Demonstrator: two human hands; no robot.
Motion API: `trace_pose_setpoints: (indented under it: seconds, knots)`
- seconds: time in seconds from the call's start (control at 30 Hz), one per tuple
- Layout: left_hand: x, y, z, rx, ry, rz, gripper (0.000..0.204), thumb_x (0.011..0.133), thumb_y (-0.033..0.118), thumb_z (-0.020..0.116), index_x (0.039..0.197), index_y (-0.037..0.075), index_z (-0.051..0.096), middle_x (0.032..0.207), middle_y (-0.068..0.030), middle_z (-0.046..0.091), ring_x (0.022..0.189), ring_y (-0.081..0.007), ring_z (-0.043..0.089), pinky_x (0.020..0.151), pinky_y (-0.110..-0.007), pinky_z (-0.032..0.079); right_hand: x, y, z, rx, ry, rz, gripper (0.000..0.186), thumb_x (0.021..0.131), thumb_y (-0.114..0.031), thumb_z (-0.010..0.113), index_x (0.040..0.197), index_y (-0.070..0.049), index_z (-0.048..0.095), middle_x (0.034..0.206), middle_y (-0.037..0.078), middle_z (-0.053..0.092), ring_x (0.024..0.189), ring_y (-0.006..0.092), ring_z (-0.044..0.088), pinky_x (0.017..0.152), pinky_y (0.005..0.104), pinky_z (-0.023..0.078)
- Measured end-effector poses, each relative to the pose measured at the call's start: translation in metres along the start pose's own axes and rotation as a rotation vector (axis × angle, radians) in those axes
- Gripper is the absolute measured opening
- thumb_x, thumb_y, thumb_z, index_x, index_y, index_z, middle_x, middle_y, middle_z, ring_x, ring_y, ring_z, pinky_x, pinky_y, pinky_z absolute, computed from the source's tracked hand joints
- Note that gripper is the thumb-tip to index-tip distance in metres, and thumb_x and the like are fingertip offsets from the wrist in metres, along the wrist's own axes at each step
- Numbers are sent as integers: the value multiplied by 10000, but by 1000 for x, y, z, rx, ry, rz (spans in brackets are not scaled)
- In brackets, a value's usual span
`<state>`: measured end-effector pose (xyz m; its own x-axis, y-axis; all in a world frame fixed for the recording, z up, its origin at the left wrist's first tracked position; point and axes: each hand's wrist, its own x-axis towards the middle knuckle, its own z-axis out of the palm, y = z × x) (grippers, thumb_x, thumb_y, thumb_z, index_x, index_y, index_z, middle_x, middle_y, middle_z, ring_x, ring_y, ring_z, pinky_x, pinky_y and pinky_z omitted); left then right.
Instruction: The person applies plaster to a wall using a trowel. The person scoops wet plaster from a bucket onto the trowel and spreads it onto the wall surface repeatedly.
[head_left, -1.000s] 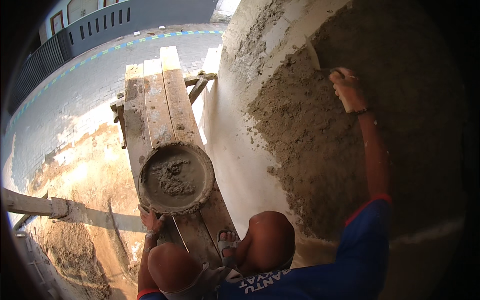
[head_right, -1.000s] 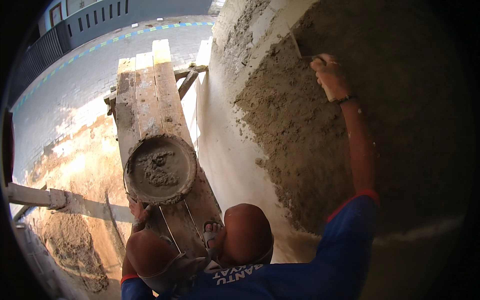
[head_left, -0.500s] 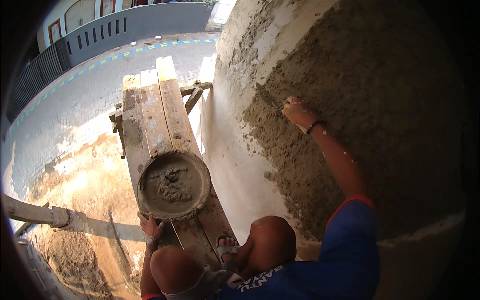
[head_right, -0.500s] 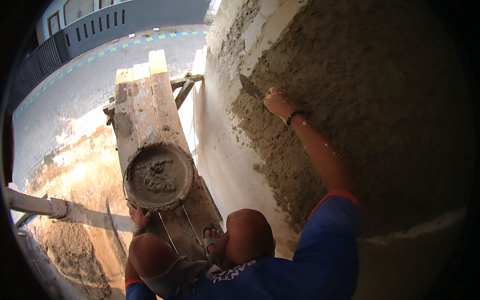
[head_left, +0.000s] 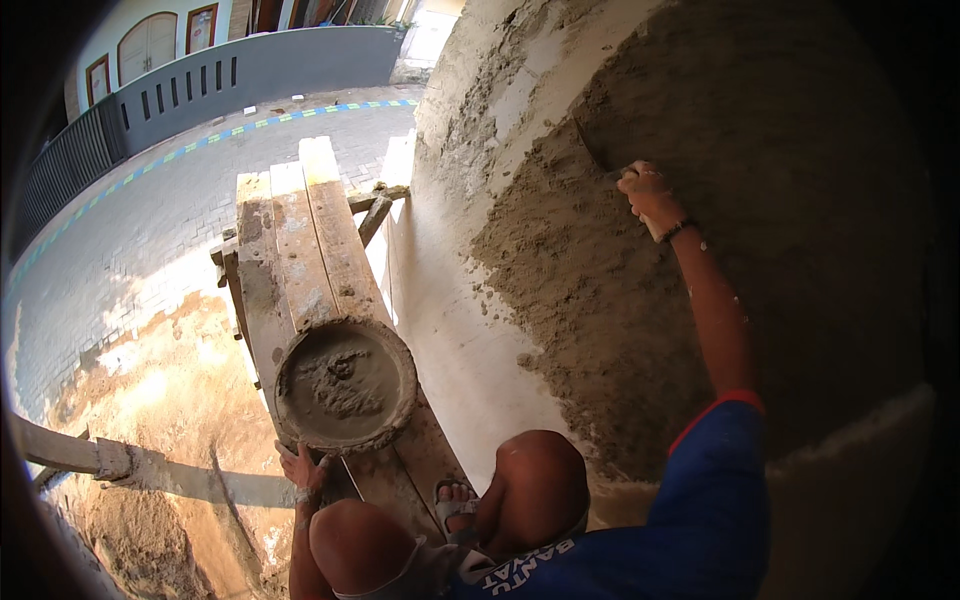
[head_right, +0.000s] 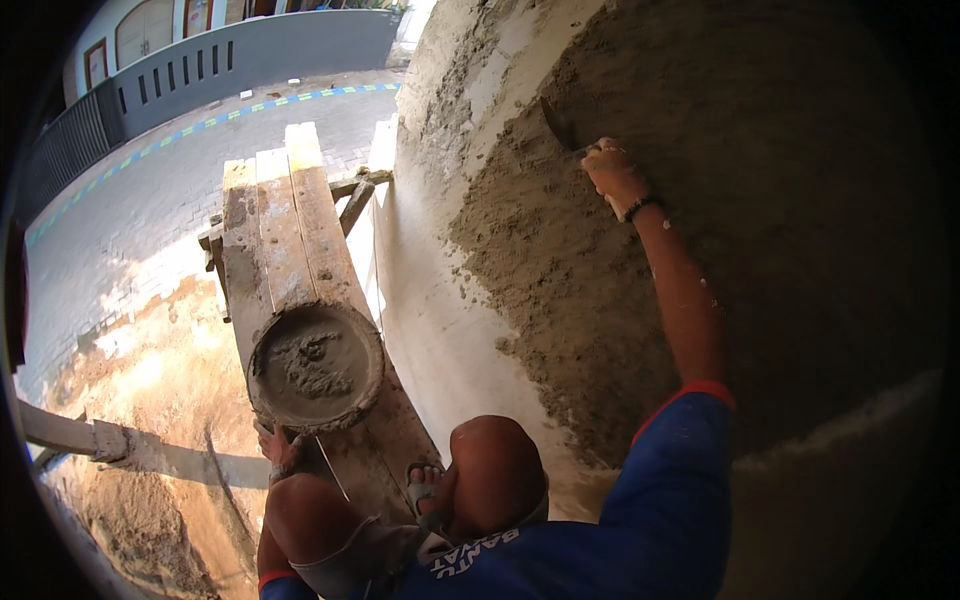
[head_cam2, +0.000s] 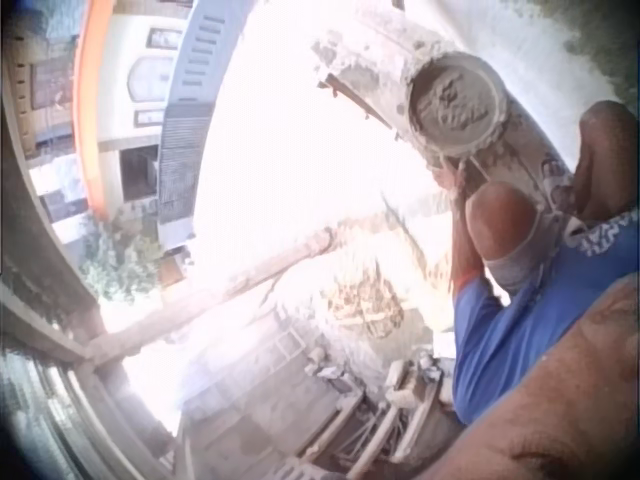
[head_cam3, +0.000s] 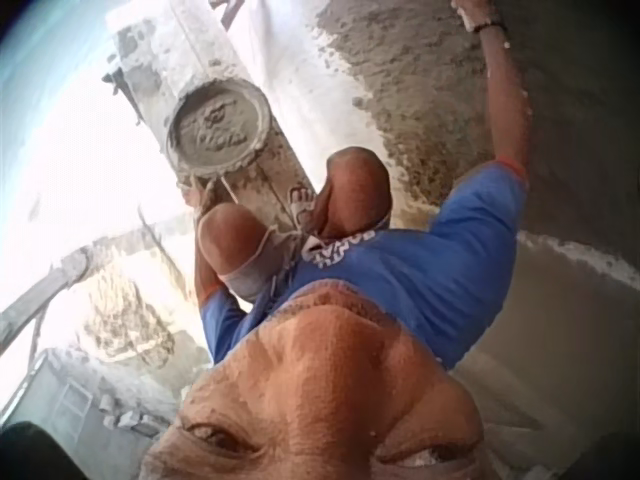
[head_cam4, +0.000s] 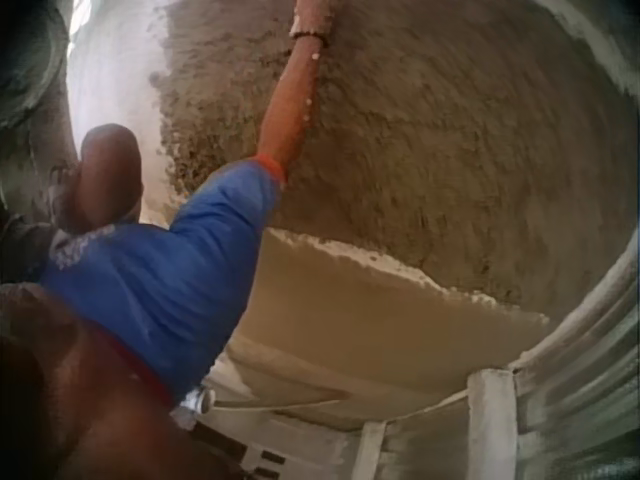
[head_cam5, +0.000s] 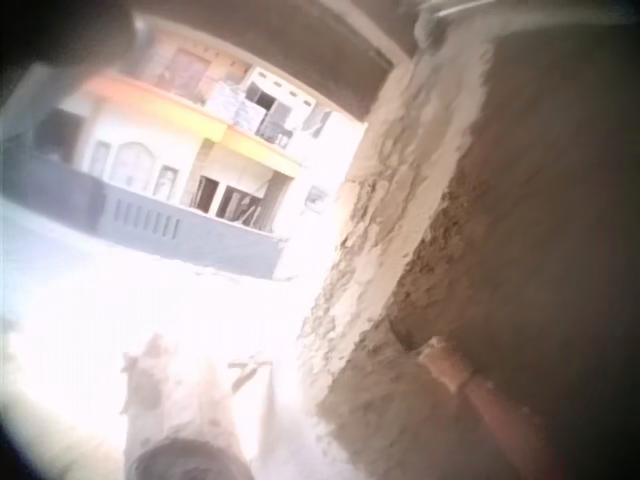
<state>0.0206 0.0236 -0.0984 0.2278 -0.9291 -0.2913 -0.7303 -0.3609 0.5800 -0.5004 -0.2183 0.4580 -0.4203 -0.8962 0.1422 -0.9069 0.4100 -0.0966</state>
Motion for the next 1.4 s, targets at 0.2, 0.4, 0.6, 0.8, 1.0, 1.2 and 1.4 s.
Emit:
trace_pose_setpoints:
  seconds: [0.2, 0.4, 0.6, 0.8, 1.0, 1.2, 1.4]
  knots:
    - [2, -9, 11, 8, 44, 36, 770, 698, 489, 795, 1307, 162, 458, 1554, -296, 32, 1306, -525, 276, 1051, -573, 301, -23, 11, -47, -283, 407, -479, 463, 873, -233, 668, 1258, -25, 518, 1107, 168, 637, 1065, 332, 618, 865, 426, 535]
    - [9, -20, 20, 25, 8, 10, 828, 687, 499, 793, 1348, 162, 424, 1560, -292, 15, 1314, -521, 268, 1046, -581, 301, -120, -61, -121, 132, 136, -628, 431, 884, -238, 671, 1230, -5, 564, 921, 110, 662, 792, 229, 649, 687, 343, 527]
    - [11, -22, 21, 46, 23, 22, 864, 696, 507, 790, 1388, 176, 392, 1559, -300, 3, 1328, -533, 243, 1048, -598, 293, -133, -56, -101, 728, -331, -791, 396, 938, -293, 628, 1223, -24, 571, 755, 19, 607, 577, 93, 549, 553, 277, 482]
    - [9, -21, 21, 11, 15, 40, 822, 746, 501, 758, 1400, 171, 385, 1551, -318, 14, 1331, -548, 234, 1053, -610, 277, -86, -22, -106, 490, 303, -127, 539, 885, -422, 644, 1251, -38, 551, 765, 5, 596, 618, 66, 562, 557, 243, 497]
    - [4, -15, -7, -163, -13, 126, 807, 817, 481, 697, 1439, 93, 358, 1534, -344, 101, 1355, -520, 248, 1102, -545, 263, -117, -5, -54, 422, 10, -367, 542, 910, -400, 641, 1298, -36, 543, 817, 6, 601, 663, 58, 580, 558, 235, 503]
    - [-22, 48, -67, -1434, -109, 39, 636, 992, 429, 455, 1462, 11, 357, 1525, -172, 319, 1401, -279, 307, 1144, -422, 237, -195, -72, 122, -76, -51, -1272, 285, 863, -195, 669, 1110, -55, 649, 972, 137, 641, 755, 217, 665, 658, 356, 572]
    - [-36, 107, -114, -1271, -103, 69, 555, 1008, 322, 485, 1443, -6, 375, 1200, -85, 571, 1090, -175, 542, 1005, -349, 410, -213, -151, 204, -353, -3, -1195, 92, 802, -128, 617, 818, -41, 641, 776, 145, 658, 772, 301, 691, 630, 388, 570]
